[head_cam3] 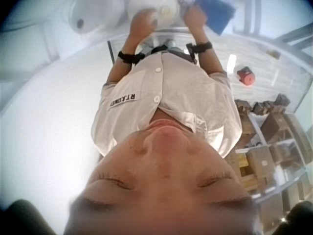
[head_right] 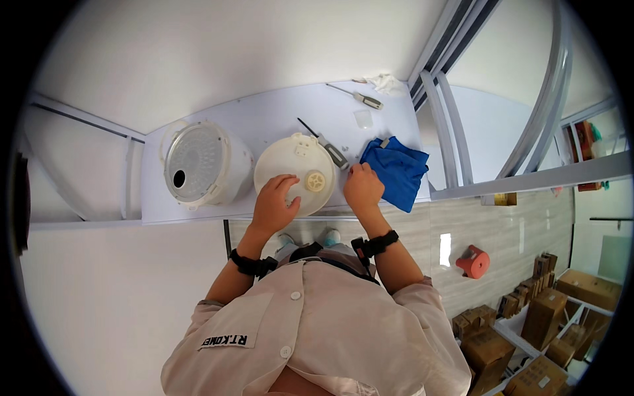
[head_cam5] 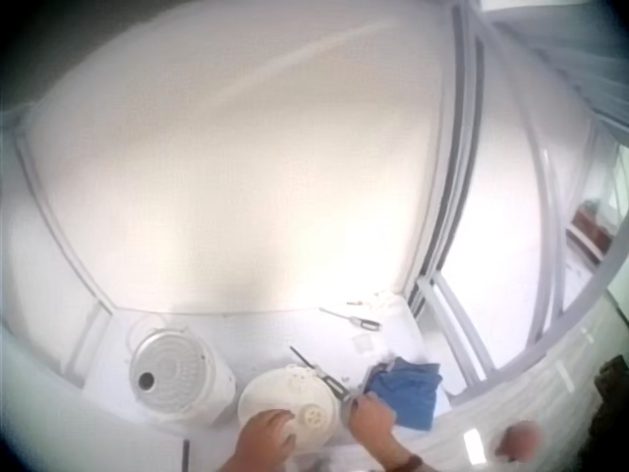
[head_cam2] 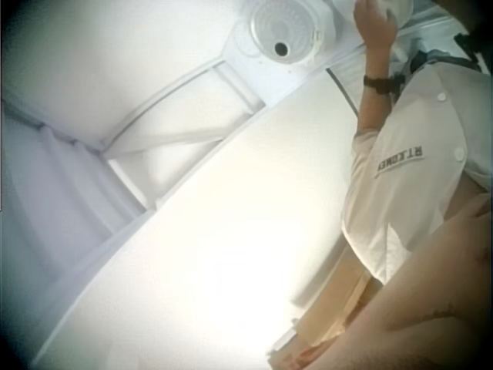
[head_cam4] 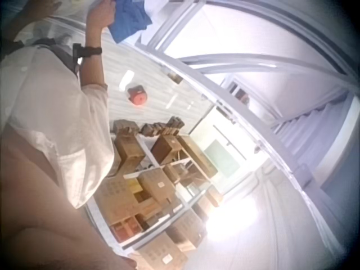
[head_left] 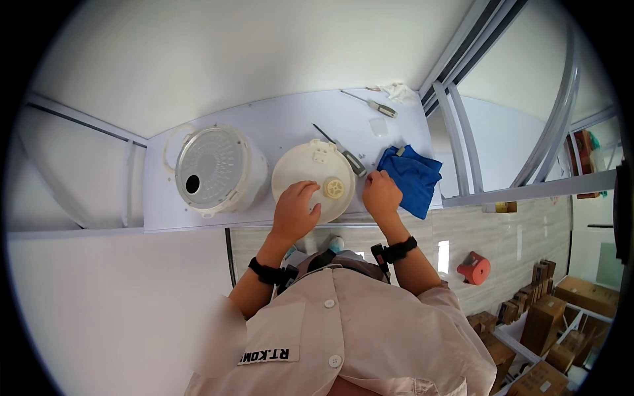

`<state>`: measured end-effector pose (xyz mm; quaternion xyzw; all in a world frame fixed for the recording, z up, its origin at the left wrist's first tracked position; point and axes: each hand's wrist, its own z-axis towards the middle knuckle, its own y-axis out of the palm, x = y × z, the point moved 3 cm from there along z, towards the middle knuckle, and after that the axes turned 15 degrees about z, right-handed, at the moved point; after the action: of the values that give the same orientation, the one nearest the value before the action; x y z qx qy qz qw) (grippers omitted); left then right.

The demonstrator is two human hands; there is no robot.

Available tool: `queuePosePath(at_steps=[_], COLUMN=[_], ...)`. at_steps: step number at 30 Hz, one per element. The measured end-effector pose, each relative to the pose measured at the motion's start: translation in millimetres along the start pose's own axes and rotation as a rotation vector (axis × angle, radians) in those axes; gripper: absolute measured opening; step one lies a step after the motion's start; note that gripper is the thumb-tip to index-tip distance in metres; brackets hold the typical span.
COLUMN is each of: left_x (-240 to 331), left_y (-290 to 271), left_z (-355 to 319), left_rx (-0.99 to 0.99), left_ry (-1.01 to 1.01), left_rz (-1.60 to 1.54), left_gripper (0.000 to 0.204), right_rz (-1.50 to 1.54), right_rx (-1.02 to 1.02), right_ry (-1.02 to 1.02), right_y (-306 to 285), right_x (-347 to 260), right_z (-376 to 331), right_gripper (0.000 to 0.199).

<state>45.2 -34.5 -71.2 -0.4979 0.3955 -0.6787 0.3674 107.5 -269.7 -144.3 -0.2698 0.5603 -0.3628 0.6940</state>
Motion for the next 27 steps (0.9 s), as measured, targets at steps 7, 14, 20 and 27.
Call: queuePosePath(at_steps=[7,14,20,27], left_x=[2,9,7,2], left_y=[-18,-26,-26,-22], left_z=[3,10,8,4], left_rx=[0.075,0.136,0.131,0.107], left_ry=[-0.056,0.135,0.058,0.043], left_rz=[-0.198,-0.178,-0.260,-0.262], left_gripper=[0.027,0.020,0.012,0.010], right_rz=[0.636,1.032,1.169,0.952], right_rx=[-0.220,-0.646,-0.664,-0.527], right_ry=[0.003,0.218,0.232,0.107], right_y=[-44,-36,-24,-25], right_x=[-46,-85,-83,-72], right_z=[4,-3,-9,-3], right_gripper=[0.008,0.014,0.016,0.018])
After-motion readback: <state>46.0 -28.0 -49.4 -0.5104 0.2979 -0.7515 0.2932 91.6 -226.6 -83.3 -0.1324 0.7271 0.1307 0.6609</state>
